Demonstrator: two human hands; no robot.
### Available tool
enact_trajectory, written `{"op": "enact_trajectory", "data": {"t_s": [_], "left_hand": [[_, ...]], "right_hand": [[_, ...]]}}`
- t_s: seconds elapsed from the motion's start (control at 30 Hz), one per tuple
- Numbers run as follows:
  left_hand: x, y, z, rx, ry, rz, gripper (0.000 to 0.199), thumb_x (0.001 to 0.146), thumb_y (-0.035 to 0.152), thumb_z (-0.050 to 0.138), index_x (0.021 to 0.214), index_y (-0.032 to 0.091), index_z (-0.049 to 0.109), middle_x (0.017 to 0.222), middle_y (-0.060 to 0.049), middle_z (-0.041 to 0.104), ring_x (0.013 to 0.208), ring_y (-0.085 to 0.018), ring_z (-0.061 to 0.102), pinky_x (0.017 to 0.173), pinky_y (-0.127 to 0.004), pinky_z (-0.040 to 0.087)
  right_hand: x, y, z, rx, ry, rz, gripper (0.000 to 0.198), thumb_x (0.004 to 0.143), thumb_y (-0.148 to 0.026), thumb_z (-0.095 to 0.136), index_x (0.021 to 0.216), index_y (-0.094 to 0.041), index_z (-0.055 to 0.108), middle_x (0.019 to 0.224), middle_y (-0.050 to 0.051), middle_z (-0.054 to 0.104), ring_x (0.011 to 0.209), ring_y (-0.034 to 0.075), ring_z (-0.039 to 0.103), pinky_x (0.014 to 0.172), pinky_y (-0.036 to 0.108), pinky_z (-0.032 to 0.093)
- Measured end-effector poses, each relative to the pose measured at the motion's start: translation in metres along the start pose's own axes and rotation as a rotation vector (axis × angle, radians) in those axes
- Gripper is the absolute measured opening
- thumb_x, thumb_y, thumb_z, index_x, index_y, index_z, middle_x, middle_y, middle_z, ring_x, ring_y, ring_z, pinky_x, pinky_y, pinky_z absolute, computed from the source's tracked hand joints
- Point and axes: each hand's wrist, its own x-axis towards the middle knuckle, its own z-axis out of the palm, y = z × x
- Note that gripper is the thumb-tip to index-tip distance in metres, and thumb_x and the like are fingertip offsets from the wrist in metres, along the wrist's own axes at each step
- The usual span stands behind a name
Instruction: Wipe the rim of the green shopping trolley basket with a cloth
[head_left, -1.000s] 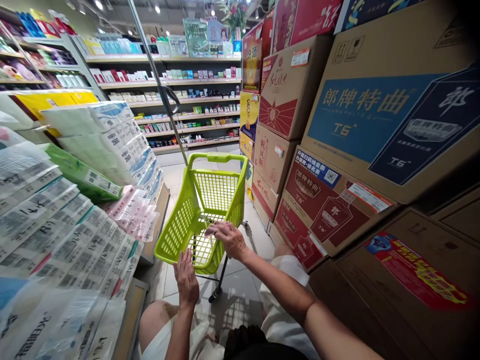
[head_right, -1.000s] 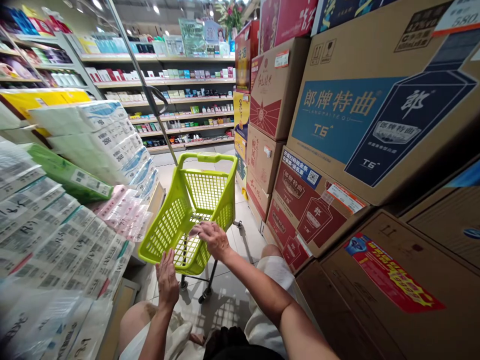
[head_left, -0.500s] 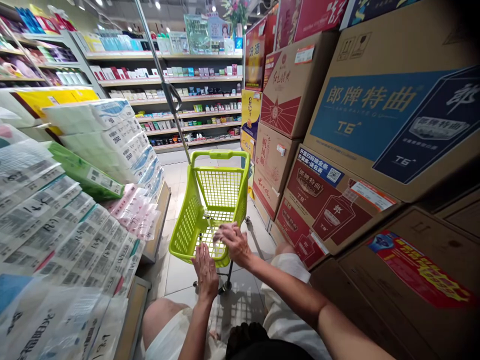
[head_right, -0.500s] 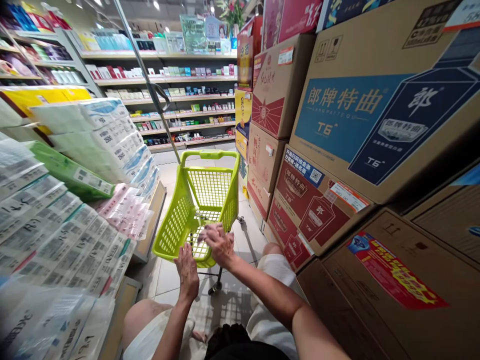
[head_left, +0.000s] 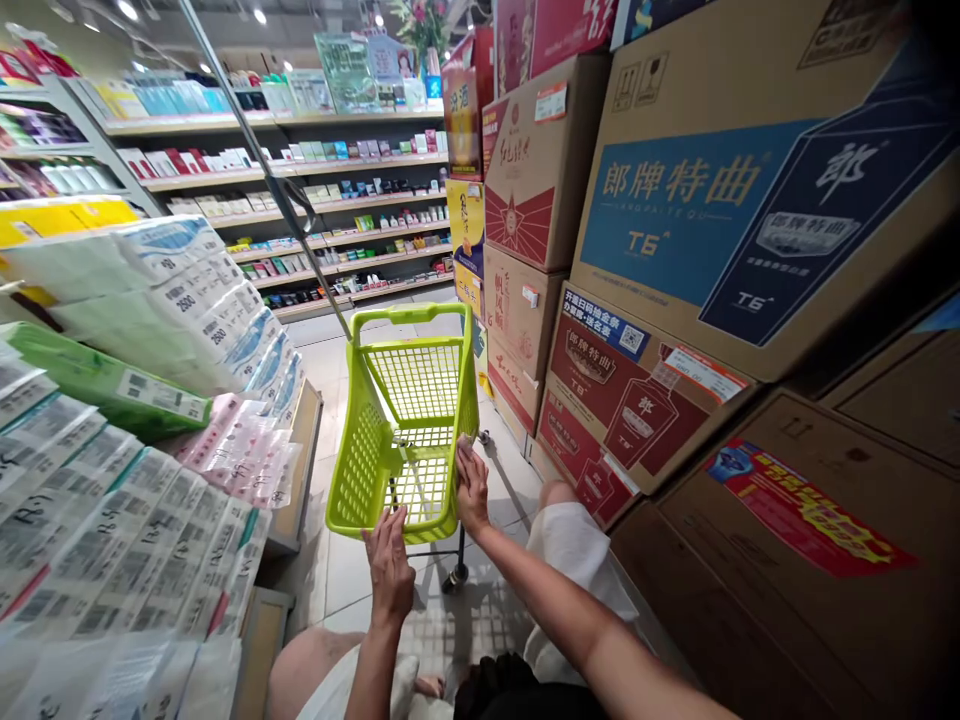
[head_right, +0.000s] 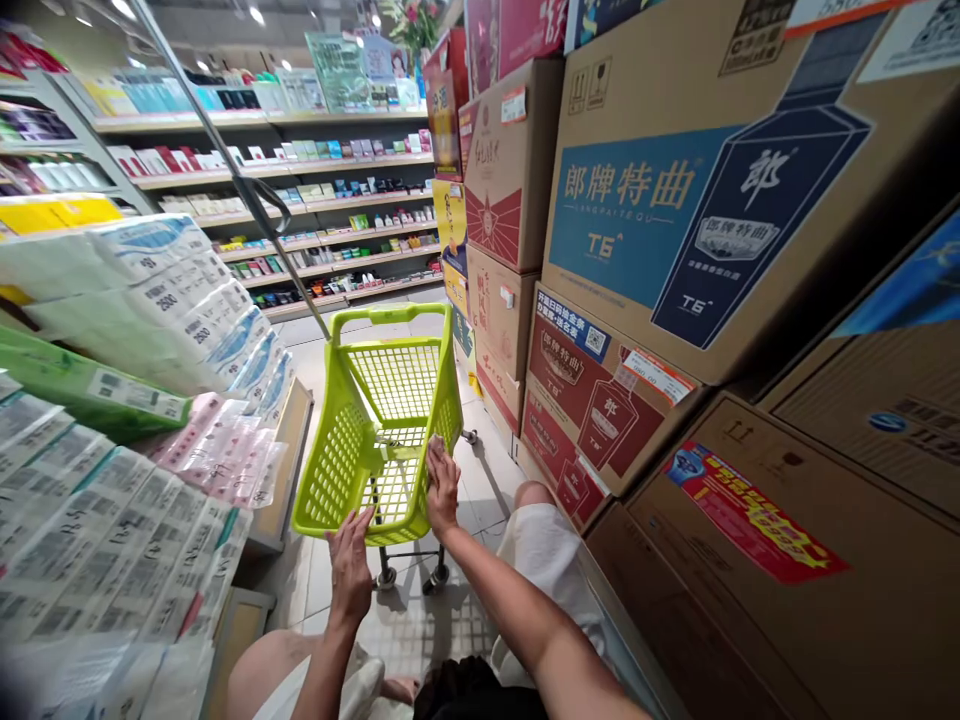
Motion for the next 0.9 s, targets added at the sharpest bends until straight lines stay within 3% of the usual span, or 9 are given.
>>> {"op": "enact_trajectory", "data": {"t_s": [0.13, 0.3, 0.4, 0.5, 0.7, 0.9], "left_hand": [[0.001, -0.004, -0.007, -0.027, -0.076, 0.000, 0.054, 0.103, 0.032, 0.019, 0.135, 0.023, 0.062, 0.138, -0.009, 0.063, 0.144, -0.023, 0.042, 0.128, -0.055, 0.008], [0.002, -0.001, -0.009, -0.054, -0.048, -0.013, 0.053, 0.102, 0.030, 0.021, 0.134, 0.022, 0.063, 0.137, -0.009, 0.063, 0.143, -0.024, 0.043, 0.128, -0.055, 0.007], [0.003, 0.001, -0.006, -0.061, -0.018, -0.021, 0.053, 0.103, 0.031, 0.021, 0.133, 0.022, 0.064, 0.136, -0.010, 0.064, 0.142, -0.024, 0.043, 0.127, -0.055, 0.007], [0.005, 0.002, -0.002, -0.045, -0.016, -0.008, 0.053, 0.102, 0.032, 0.021, 0.132, 0.023, 0.063, 0.135, -0.010, 0.064, 0.141, -0.024, 0.044, 0.127, -0.054, 0.010], [0.008, 0.010, 0.005, 0.039, 0.020, -0.002, 0.057, 0.103, 0.035, 0.017, 0.132, 0.021, 0.063, 0.136, -0.011, 0.063, 0.140, -0.024, 0.044, 0.127, -0.052, 0.006], [0.008, 0.014, 0.002, 0.217, 0.036, 0.079, 0.045, 0.102, 0.042, 0.034, 0.128, 0.024, 0.066, 0.132, -0.010, 0.066, 0.128, -0.024, 0.053, 0.124, -0.048, 0.013]], "right_hand": [[0.041, 0.011, 0.014, 0.176, 0.079, 0.223, 0.053, 0.086, -0.016, 0.041, 0.135, -0.017, 0.062, 0.128, 0.014, 0.064, 0.126, 0.020, 0.058, 0.108, 0.038, 0.048], [0.098, -0.006, 0.018, 0.240, 0.071, 0.144, 0.058, 0.086, -0.015, 0.044, 0.142, -0.020, 0.057, 0.146, 0.011, 0.054, 0.138, 0.018, 0.047, 0.120, 0.037, 0.036], [0.111, -0.001, 0.020, 0.229, 0.059, 0.224, 0.060, 0.081, -0.011, 0.043, 0.138, -0.018, 0.061, 0.140, 0.012, 0.059, 0.134, 0.019, 0.051, 0.118, 0.039, 0.039], [0.116, 0.006, 0.020, 0.220, 0.050, 0.287, 0.064, 0.077, -0.010, 0.043, 0.138, -0.018, 0.061, 0.135, 0.011, 0.062, 0.130, 0.020, 0.055, 0.115, 0.039, 0.042], [0.092, 0.003, 0.018, 0.087, -0.036, 0.135, 0.069, 0.078, -0.005, 0.040, 0.141, -0.026, 0.059, 0.147, 0.006, 0.055, 0.136, 0.018, 0.050, 0.120, 0.039, 0.035], [0.079, 0.010, 0.018, 0.158, -0.015, 0.246, 0.065, 0.076, -0.006, 0.046, 0.139, -0.020, 0.061, 0.140, 0.011, 0.060, 0.135, 0.021, 0.052, 0.117, 0.040, 0.040]]}}
